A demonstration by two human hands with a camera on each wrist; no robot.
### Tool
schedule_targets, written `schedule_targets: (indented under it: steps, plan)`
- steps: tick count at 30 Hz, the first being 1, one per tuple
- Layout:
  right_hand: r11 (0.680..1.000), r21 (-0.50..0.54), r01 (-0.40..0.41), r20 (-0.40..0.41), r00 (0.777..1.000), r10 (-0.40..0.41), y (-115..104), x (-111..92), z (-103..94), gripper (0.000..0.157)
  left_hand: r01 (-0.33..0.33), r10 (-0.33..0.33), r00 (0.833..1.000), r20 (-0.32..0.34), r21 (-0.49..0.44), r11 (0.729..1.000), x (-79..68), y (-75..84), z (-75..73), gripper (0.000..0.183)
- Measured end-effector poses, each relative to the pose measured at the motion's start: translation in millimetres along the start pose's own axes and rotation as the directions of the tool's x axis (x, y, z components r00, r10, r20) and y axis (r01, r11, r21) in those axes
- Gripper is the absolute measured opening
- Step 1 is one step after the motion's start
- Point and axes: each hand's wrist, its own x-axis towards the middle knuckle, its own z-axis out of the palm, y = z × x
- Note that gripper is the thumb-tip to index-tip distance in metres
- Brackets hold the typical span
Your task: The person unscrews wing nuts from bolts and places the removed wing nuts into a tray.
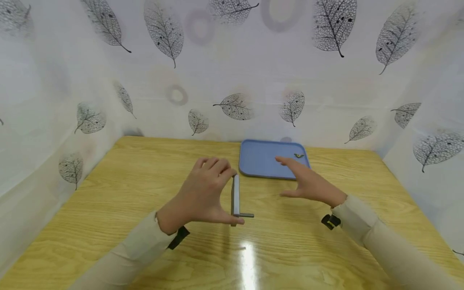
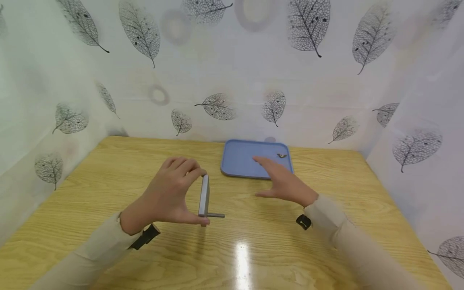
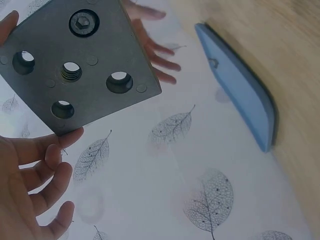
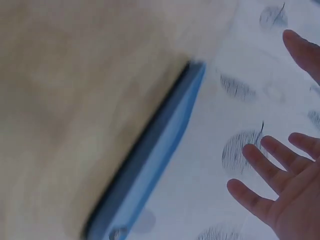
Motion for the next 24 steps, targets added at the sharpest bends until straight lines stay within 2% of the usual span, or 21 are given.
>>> schedule_targets:
  steps: [5,9,12,15,18,24]
  plan:
    - [0.982,0.173,0.079,0.017,0.996,-0.083,-30.8,-2.1,27.3,0.096,0.000,0.000,1.000,-0.014,0.009,1.000,3.5,-0.8,-3.8,0.092]
    - [0.941,0.320,0.108,0.069,0.988,-0.137,-48.7,3.5,47.7,0.091,-0.011,0.011,0.999,-0.047,0.010,1.000,8.6,-0.7,-7.9,0.092]
    - [0.907,0.406,0.114,0.077,0.984,-0.159,-60.0,11.5,59.8,0.082,-0.017,0.017,0.998,-0.066,0.009,1.000,12.3,-0.5,-10.8,0.093]
    - [0.861,0.489,0.142,0.032,0.983,-0.181,-73.0,19.2,66.6,0.075,-0.014,0.014,0.996,-0.084,-0.007,1.000,16.3,-0.5,-13.6,0.092]
    - [0.820,0.535,0.205,-0.049,0.976,-0.212,-84.3,25.9,72.2,0.070,-0.011,0.008,0.995,-0.104,-0.020,1.000,21.9,-0.5,-16.9,0.091]
    - [0.785,0.522,0.335,-0.214,0.942,-0.260,-101.0,34.8,77.1,0.049,-0.008,0.007,0.993,-0.117,-0.009,1.000,30.6,-3.2,-23.3,0.092]
